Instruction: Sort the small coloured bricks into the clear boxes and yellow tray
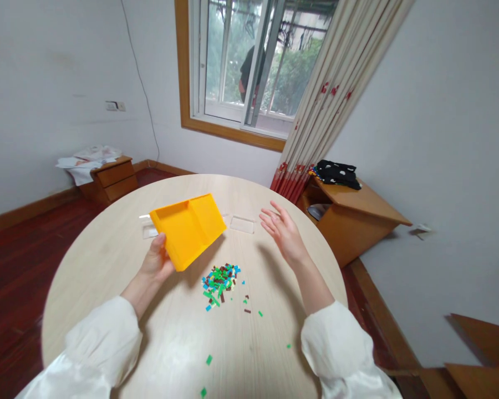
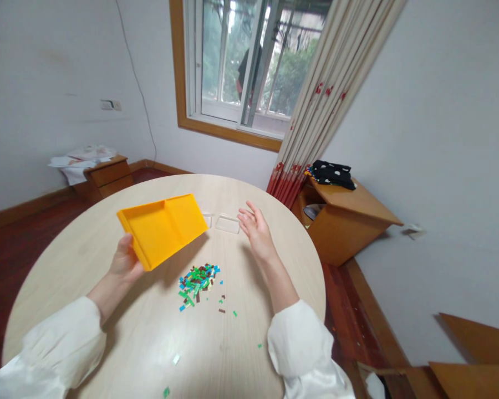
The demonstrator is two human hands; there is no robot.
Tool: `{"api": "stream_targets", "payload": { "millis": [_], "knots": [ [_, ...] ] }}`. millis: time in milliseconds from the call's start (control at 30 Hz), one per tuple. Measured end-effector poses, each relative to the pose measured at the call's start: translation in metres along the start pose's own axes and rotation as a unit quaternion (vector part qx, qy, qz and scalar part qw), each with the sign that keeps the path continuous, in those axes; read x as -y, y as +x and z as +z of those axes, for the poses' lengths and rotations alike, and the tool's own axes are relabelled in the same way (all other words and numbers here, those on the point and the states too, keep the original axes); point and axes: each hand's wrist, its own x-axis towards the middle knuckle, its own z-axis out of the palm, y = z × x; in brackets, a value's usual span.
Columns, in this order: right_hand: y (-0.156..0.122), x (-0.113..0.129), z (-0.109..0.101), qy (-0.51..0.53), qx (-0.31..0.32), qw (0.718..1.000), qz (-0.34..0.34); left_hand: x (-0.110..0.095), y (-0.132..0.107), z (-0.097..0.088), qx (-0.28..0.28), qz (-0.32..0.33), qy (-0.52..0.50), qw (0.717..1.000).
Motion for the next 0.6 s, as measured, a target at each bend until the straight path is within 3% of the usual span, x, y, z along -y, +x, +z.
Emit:
{"api": "stream_targets", "payload": {
  "millis": [200, 300, 400, 467, 533, 600],
  "knots": [
    [0.005, 0.037, -0.034, 0.033, -0.034, 0.996, -0.077, -0.004, 0.002, 0.006, -0.008, 0.033, -0.041, 0.999],
    [-0.005, 0.034, -0.037, -0.004, 0.021, 1.0, -0.001, -0.003, 0.001, 0.006, 0.008, 0.029, -0.042, 0.999],
    [-0.027, 0.014, -0.016, -0.042, 0.176, 0.966, 0.185, 0.002, -0.003, 0.009, 0.03, 0.011, -0.025, 0.999],
    [-0.043, -0.003, 0.008, -0.015, 0.239, 0.933, 0.267, 0.008, -0.007, 0.014, 0.046, -0.014, 0.0, 0.999],
    [-0.055, -0.02, 0.033, 0.022, 0.247, 0.925, 0.287, 0.015, -0.013, 0.021, 0.064, -0.042, 0.031, 0.997],
    [-0.06, -0.033, 0.054, 0.057, 0.218, 0.934, 0.276, 0.021, -0.019, 0.029, 0.093, -0.066, 0.066, 0.991]
  ]
}}
